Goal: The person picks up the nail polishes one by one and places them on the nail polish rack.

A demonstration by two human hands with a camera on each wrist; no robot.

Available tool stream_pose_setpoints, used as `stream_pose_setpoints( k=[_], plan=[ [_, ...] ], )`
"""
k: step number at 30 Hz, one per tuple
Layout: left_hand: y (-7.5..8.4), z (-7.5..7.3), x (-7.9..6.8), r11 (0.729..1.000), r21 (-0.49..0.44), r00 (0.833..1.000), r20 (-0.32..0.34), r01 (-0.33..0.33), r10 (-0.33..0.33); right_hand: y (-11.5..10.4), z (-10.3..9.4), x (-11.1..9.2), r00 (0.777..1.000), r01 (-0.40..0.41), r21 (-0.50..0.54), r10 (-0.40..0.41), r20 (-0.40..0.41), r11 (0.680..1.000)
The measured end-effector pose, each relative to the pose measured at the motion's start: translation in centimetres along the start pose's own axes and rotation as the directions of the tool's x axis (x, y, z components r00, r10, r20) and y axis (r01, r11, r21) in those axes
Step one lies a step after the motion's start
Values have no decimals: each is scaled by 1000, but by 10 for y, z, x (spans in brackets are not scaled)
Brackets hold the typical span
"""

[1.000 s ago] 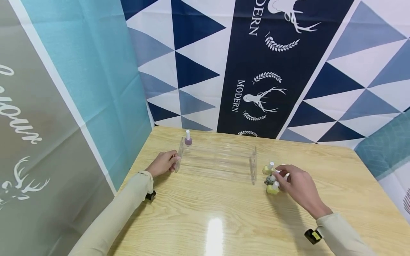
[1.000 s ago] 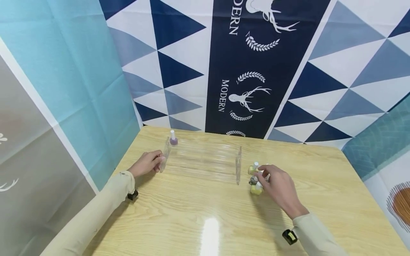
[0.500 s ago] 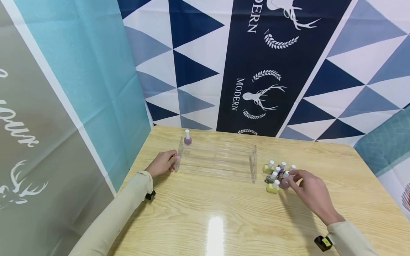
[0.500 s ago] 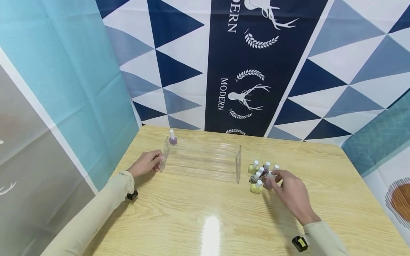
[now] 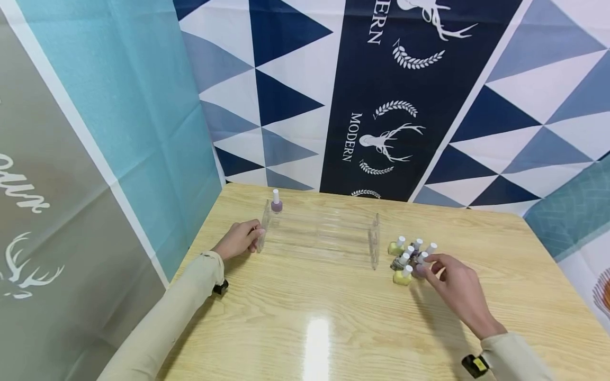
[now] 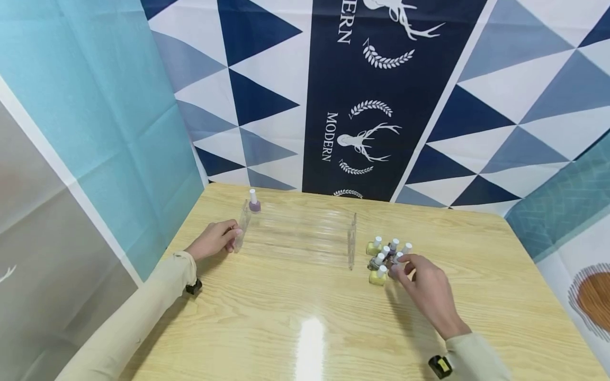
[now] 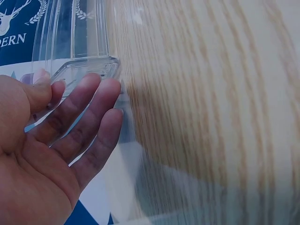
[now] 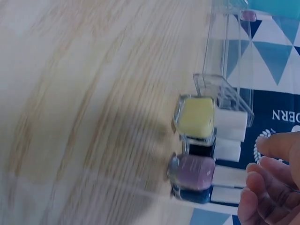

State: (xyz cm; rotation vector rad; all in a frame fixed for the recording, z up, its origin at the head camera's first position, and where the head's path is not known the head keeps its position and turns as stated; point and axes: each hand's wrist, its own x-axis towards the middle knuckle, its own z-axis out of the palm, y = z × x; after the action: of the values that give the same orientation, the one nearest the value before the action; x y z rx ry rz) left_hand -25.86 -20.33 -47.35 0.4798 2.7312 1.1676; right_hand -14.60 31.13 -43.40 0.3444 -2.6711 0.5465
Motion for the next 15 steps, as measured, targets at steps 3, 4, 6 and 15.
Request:
stream_pose_setpoints(
  k=[3,4,6,15],
  plan=[
    [1,-1,0,1000,0,1000,0,3,-3,-4,6,1,1000,9,16,-9,19,1000],
    [1,-1,0,1000,-2,1000,2,4,-4,-5,7,1,1000,9,22,-10,25,1000],
    [1,-1,0,1000,-5,1000,3,4,-4,-7,11,0,999,6,28,-7,34,1000],
    [3,-1,0,1000,-11,1000,8,11,-11,-8,22,-1,995,-6,44,2,104,999]
  ],
)
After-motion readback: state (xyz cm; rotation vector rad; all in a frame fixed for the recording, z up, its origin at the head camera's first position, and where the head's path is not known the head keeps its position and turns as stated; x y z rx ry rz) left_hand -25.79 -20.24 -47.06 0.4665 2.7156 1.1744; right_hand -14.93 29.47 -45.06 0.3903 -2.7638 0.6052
